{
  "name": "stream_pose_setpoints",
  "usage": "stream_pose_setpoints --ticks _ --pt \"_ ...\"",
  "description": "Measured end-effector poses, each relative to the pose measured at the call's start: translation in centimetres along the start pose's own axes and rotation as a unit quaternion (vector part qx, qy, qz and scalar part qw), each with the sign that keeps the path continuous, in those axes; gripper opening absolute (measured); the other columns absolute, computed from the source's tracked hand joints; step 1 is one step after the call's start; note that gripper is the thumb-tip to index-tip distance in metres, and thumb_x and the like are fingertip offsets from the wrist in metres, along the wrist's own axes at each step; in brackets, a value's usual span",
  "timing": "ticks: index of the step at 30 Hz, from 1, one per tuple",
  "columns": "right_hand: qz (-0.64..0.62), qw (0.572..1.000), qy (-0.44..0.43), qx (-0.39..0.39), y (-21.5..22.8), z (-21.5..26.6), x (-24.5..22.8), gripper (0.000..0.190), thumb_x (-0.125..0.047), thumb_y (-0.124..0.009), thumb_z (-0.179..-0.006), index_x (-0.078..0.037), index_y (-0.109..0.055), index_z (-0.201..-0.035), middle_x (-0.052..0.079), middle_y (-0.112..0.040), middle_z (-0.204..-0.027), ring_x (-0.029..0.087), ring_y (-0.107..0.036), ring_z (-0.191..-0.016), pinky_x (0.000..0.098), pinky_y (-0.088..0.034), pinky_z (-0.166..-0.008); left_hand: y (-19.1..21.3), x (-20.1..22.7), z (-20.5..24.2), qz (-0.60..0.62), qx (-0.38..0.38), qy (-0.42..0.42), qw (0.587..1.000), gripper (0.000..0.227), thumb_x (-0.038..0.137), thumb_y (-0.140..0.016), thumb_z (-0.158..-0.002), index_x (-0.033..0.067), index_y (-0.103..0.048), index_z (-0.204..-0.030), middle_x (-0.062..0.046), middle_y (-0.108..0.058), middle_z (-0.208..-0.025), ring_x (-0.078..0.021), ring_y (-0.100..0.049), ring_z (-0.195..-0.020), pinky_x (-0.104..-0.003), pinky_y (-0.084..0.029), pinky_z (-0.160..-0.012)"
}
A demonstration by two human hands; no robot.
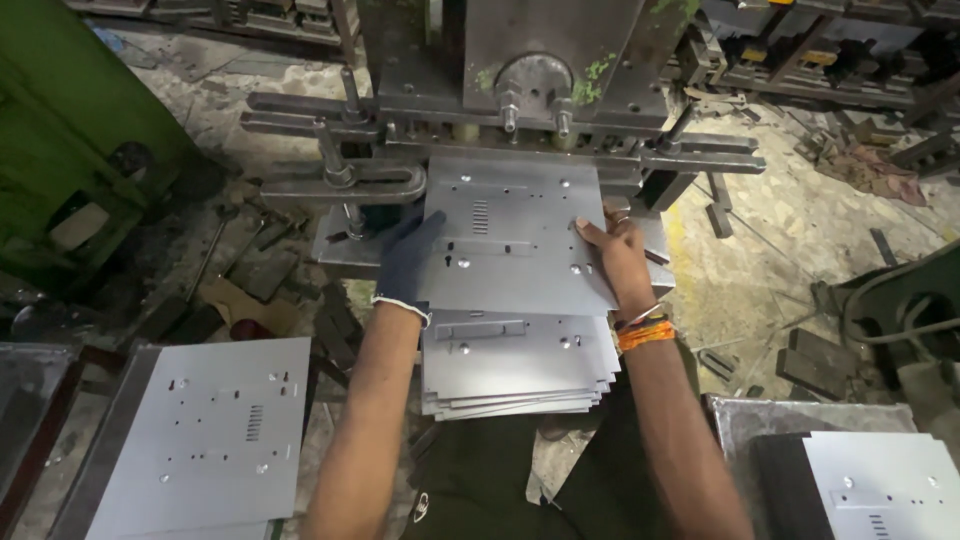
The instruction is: Feeding metal plates into a stamping press and stacking them after processing.
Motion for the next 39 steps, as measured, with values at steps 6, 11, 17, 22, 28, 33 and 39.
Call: stream_pose_setpoints --ticks 6,11,17,22,28,33,39 --pt "0.117 0.993 0.025 0.017 0.8 2.2 -1.7 0.048 -0.011 -0.076 -0.089 0.006 -0.056 -0.130 0.012 -0.069 -0.114 0.014 -0.065 -0.098 0.0252 -0.051 -0.087 -1.2 5.5 6.5 -0.174 0.038 -0.024 0.984 0.022 0.015 -0.073 -0.089 0.0075 -0.077 -0.109 -0.004 -0.075 -0.099 -0.0140 -0.065 -0.087 -0.028 -0.052 -0.079" --pt "0.301 0.950 0.083 0.031 1.1 5.0 -3.4 0.049 -0.003 -0.077 -0.083 0.004 -0.059 -0.127 0.014 -0.069 -0.118 0.021 -0.066 -0.096 0.0323 -0.055 -0.079 4.6 6.3 9.1 -0.141 0.133 -0.250 0.949 0.018 0.005 -0.076 -0.086 0.0035 -0.071 -0.103 -0.003 -0.073 -0.101 -0.0127 -0.068 -0.093 -0.029 -0.055 -0.086" --pt "0.312 0.930 0.195 -0.007 -9.3 8.4 -4.6 0.033 -0.002 -0.072 -0.086 -0.004 -0.064 -0.118 0.009 -0.072 -0.109 0.020 -0.074 -0.090 0.0322 -0.059 -0.069 14.7 6.4 8.5 -0.235 0.201 -0.280 0.909 0.007 0.007 -0.070 -0.093 0.0031 -0.072 -0.098 -0.006 -0.074 -0.095 -0.0170 -0.069 -0.091 -0.031 -0.055 -0.087" --pt "0.203 0.910 0.300 -0.203 -24.4 17.5 0.7 0.022 -0.007 -0.068 -0.086 -0.003 -0.065 -0.108 0.013 -0.073 -0.108 0.022 -0.068 -0.091 0.0364 -0.055 -0.079 22.3 8.1 13.8 -0.405 0.315 -0.228 0.827 0.023 0.023 -0.075 -0.092 0.0037 -0.072 -0.103 -0.013 -0.075 -0.098 -0.0282 -0.072 -0.090 -0.040 -0.054 -0.081" --pt "0.135 0.910 0.099 -0.380 -34.2 24.4 22.3 0.018 -0.014 -0.073 -0.085 -0.002 -0.069 -0.098 0.010 -0.069 -0.089 0.018 -0.067 -0.081 0.0331 -0.055 -0.074 32.5 9.8 21.5 -0.626 0.458 -0.144 0.615 0.053 0.045 -0.071 -0.092 0.0050 -0.071 -0.125 -0.020 -0.072 -0.115 -0.0386 -0.067 -0.104 -0.051 -0.052 -0.086" --pt "0.194 0.872 -0.165 -0.419 -31.6 26.2 30.6 0.016 -0.017 -0.071 -0.090 -0.002 -0.066 -0.093 0.011 -0.068 -0.083 0.014 -0.064 -0.069 0.0307 -0.052 -0.060 39.5 6.6 26.2 -0.696 0.470 0.036 0.542 0.086 0.065 -0.054 -0.104 -0.0081 -0.052 -0.149 -0.035 -0.051 -0.147 -0.0531 -0.047 -0.134 -0.063 -0.029 -0.110" --pt "0.020 0.812 -0.332 -0.480 -34.8 28.3 34.8 0.027 -0.017 -0.066 -0.096 -0.009 -0.061 -0.122 0.007 -0.070 -0.090 0.012 -0.069 -0.072 0.0286 -0.047 -0.054 36.0 3.7 26.6 -0.822 0.459 -0.032 0.336 0.093 0.072 -0.051 -0.094 -0.0052 -0.051 -0.145 -0.026 -0.057 -0.146 -0.0413 -0.053 -0.134 -0.065 -0.025 -0.107"
Point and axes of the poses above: each hand's wrist, its own z-axis away from the middle knuckle, its own y-axis out of the back of the hand, x = y × z, the point moved 6 cm from there along -z, towards the middle knuckle
